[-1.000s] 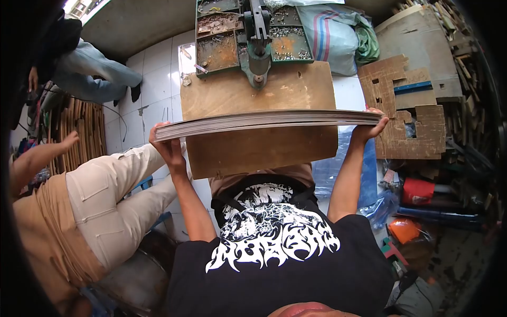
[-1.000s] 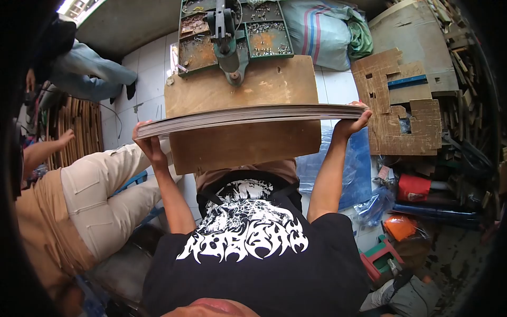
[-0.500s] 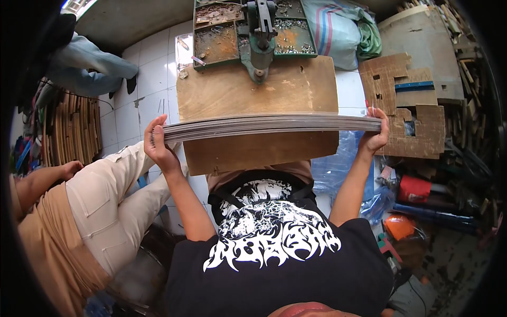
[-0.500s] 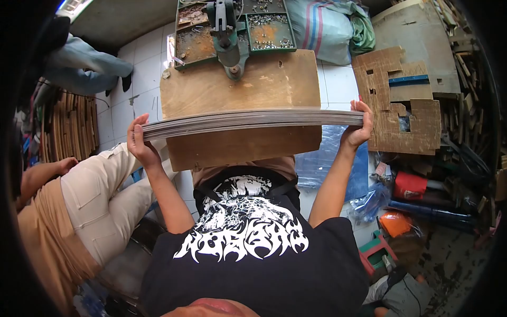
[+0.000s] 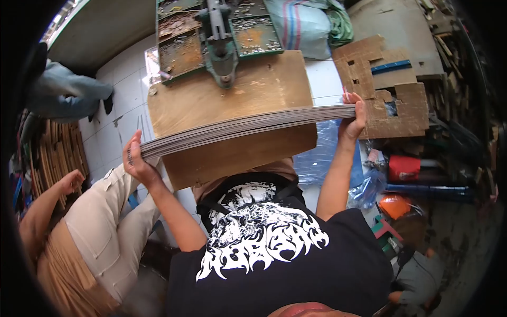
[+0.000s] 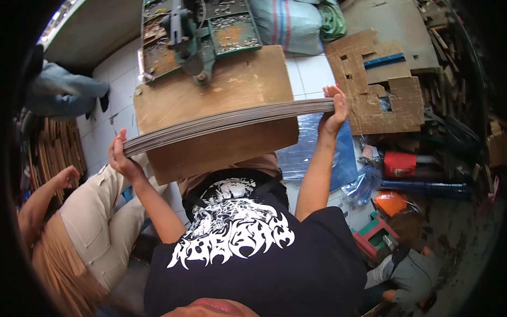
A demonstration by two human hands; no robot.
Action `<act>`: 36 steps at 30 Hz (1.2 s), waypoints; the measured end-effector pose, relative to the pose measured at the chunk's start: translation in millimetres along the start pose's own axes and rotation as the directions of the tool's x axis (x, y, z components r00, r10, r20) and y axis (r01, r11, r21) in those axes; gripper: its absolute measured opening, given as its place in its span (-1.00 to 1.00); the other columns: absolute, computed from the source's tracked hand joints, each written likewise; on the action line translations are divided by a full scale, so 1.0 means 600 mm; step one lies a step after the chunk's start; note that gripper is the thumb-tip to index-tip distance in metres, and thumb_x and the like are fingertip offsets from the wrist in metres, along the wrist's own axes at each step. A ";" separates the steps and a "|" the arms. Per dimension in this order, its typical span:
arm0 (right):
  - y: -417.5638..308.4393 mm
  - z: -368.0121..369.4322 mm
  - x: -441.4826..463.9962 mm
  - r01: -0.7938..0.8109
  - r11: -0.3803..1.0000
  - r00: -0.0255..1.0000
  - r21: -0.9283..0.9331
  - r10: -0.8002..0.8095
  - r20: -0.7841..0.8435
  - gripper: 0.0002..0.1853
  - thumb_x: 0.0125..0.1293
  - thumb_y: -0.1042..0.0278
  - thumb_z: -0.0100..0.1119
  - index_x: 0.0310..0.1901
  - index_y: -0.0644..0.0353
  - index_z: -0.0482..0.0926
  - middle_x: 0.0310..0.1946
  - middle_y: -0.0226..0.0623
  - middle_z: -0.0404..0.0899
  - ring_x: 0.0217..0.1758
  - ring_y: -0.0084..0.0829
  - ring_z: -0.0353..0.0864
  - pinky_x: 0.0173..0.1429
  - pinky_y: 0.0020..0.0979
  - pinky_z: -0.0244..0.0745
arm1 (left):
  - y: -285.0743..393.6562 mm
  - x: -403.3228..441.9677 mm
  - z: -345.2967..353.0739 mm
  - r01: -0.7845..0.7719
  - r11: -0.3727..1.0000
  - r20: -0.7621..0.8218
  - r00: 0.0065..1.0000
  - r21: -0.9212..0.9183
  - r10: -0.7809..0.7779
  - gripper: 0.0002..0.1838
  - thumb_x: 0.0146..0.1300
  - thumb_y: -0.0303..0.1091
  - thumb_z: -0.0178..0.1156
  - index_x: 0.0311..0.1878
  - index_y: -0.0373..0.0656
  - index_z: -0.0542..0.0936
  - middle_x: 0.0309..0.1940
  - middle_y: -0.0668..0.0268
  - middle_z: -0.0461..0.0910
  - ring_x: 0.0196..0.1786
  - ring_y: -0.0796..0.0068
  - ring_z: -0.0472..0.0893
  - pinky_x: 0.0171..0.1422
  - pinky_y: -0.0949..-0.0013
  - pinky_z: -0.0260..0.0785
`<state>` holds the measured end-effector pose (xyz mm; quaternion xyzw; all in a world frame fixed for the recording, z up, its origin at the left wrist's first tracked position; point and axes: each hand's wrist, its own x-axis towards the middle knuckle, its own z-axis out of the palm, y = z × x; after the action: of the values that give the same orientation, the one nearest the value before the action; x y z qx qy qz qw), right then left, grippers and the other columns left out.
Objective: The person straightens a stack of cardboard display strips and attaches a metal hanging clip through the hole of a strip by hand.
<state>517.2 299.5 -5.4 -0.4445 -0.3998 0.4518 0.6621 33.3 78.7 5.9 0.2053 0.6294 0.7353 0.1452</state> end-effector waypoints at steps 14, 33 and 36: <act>-0.150 0.013 0.069 -0.022 0.673 0.805 -0.740 0.450 0.386 -0.65 0.41 0.25 0.18 0.08 0.33 0.59 -0.17 -0.19 0.70 -0.05 -0.46 0.65 0.11 -0.44 0.48 | 0.013 -0.002 0.021 -0.090 0.993 -0.025 0.995 0.079 0.093 -0.75 0.33 -0.33 0.09 -0.24 -0.38 0.56 -0.30 0.10 0.65 -0.12 0.25 0.64 0.18 0.21 0.44; -0.107 -0.016 0.070 -0.047 0.938 0.911 -0.345 0.181 0.370 -0.69 0.13 0.59 0.45 -0.06 0.31 0.68 -0.27 -0.16 0.75 -0.19 -0.47 0.75 0.00 -0.49 0.65 | 0.017 0.004 0.033 -0.055 0.991 -0.071 0.995 0.118 0.064 -0.75 0.35 -0.30 0.10 -0.26 -0.34 0.58 -0.31 0.13 0.66 -0.17 0.34 0.61 0.11 0.29 0.40; -0.101 -0.009 0.065 0.030 0.947 0.947 -0.320 0.075 0.311 -0.74 0.14 0.61 0.44 -0.10 0.33 0.68 -0.28 -0.14 0.75 -0.21 -0.47 0.75 -0.03 -0.50 0.66 | 0.015 0.004 0.032 -0.056 0.994 -0.079 0.995 0.089 0.063 -0.75 0.36 -0.31 0.10 -0.26 -0.35 0.59 -0.31 0.13 0.66 -0.17 0.35 0.61 0.10 0.29 0.41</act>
<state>547.4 323.6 55.7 -0.4717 -0.5645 0.4544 0.5023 40.8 94.9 17.2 0.1999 0.6598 0.7190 0.0884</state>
